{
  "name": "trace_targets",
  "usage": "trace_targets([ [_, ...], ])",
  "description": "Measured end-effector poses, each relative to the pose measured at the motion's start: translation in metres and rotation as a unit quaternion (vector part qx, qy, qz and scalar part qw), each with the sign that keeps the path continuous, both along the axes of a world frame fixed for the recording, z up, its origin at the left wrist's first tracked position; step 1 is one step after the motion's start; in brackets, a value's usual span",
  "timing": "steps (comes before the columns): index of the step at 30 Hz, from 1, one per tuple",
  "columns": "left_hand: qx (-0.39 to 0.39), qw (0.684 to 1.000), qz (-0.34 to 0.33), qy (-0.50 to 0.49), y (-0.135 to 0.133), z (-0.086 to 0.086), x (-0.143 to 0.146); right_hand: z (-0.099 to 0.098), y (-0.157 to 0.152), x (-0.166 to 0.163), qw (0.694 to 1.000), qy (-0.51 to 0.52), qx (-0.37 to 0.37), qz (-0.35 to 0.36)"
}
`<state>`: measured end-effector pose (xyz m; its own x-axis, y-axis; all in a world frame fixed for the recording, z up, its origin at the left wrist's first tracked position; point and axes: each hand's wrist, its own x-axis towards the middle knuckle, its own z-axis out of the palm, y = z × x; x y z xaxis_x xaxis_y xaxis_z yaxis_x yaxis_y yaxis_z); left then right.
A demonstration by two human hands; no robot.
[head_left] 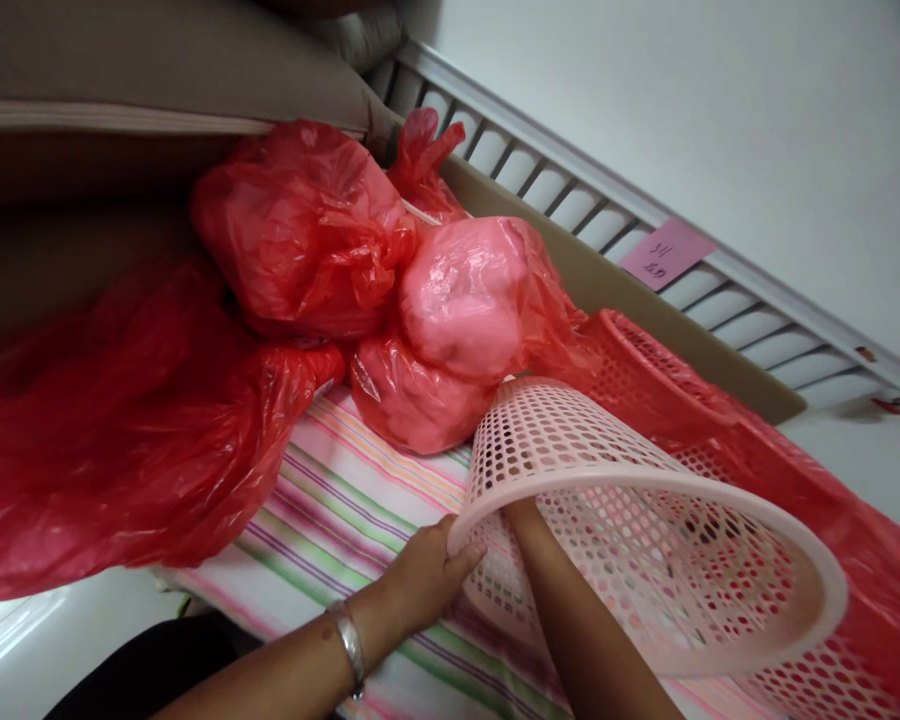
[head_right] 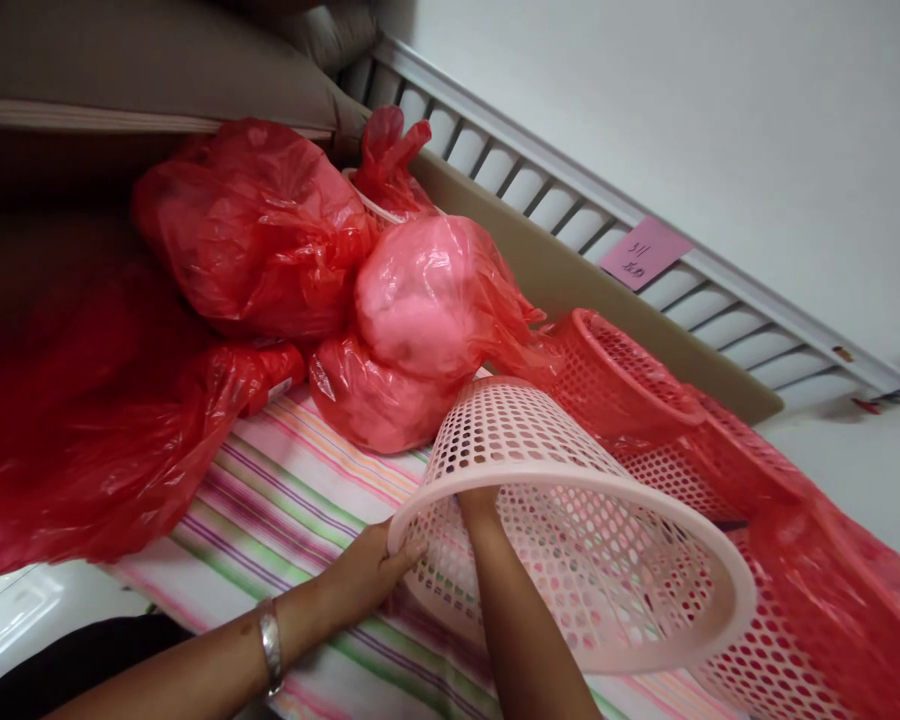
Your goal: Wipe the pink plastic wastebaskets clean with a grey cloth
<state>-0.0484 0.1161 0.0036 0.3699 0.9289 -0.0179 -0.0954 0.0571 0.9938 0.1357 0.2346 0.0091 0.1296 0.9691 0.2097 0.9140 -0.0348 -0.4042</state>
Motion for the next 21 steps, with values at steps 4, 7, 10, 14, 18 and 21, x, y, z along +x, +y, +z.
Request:
trace_targets([
  [4, 0.02, 1.0, 0.007, 0.021, 0.0, -0.002, 0.0, 0.001, -0.023, 0.002, 0.999, -0.025, -0.019, -0.028],
  [7, 0.023, 1.0, 0.007, 0.02, 0.0, -0.002, 0.0, 0.0, -0.057, 0.001, 0.998, -0.044, -0.035, -0.007],
  [10, 0.016, 1.0, 0.002, 0.009, 0.0, -0.002, 0.0, -0.001, -0.094, -0.001, 0.996, -0.074, -0.047, 0.025],
  [14, 0.04, 0.999, 0.011, 0.01, 0.001, -0.004, 0.002, -0.002, -0.119, -0.001, 0.991, -0.108, -0.044, 0.06],
  [18, 0.035, 0.999, 0.02, 0.004, 0.0, -0.004, 0.003, 0.001, -0.109, -0.006, 0.993, -0.083, -0.057, 0.055],
  [21, -0.015, 0.999, 0.016, -0.024, 0.0, 0.0, 0.001, 0.004, -0.093, -0.013, 0.994, -0.065, -0.086, 0.017],
])
